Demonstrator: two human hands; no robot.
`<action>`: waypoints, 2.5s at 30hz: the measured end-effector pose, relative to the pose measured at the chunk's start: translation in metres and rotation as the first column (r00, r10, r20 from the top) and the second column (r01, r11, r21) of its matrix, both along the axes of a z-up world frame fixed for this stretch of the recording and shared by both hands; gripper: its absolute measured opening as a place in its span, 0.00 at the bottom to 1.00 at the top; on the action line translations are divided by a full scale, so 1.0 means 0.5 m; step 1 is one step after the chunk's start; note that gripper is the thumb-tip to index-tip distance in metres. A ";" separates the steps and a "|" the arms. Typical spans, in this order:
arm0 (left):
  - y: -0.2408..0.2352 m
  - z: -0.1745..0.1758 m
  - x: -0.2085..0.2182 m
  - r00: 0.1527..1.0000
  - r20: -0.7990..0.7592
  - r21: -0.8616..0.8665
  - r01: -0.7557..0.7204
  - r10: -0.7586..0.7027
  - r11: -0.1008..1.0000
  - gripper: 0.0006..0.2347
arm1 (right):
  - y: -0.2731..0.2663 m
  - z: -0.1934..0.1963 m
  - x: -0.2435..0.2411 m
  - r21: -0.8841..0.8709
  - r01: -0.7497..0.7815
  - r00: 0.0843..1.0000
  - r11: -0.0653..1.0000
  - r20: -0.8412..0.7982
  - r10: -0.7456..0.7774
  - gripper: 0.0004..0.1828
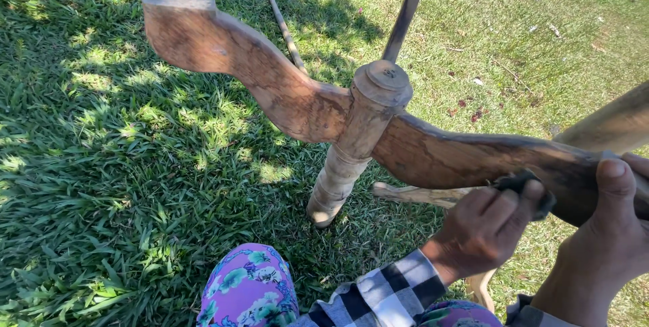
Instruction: The person is sanding the wooden base of a piece of furniture using a piece of sandpaper.
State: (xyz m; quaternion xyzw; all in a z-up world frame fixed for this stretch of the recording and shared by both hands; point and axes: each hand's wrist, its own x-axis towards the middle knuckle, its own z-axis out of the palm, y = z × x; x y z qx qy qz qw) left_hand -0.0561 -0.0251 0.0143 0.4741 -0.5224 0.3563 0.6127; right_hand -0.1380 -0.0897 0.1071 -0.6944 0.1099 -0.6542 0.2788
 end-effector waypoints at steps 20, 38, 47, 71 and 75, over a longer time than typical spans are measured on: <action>0.021 -0.104 0.177 0.977 -0.129 0.081 -0.160 0.170 0.984 0.23 | -0.032 -0.021 -0.028 0.103 -0.048 0.999 0.994 0.024 0.045 0.21; 0.100 -0.157 0.299 0.900 -0.150 0.176 -0.383 0.409 0.907 0.11 | -0.013 -0.002 -0.003 0.152 -0.122 0.992 0.981 0.045 0.116 0.23; 0.093 -0.108 0.358 0.911 -0.166 0.162 -0.352 0.377 0.922 0.07 | 0.005 0.005 0.009 0.139 -0.085 0.996 0.987 0.023 0.082 0.22; 0.142 -0.060 0.360 0.895 0.087 0.280 -0.443 0.438 0.851 0.10 | 0.007 -0.023 0.012 0.071 -0.048 0.994 0.996 0.099 0.041 0.15; 0.107 -0.191 0.375 0.829 0.321 0.332 -0.552 0.458 0.765 0.08 | 0.001 -0.029 0.011 0.023 0.004 0.998 1.000 0.056 -0.006 0.15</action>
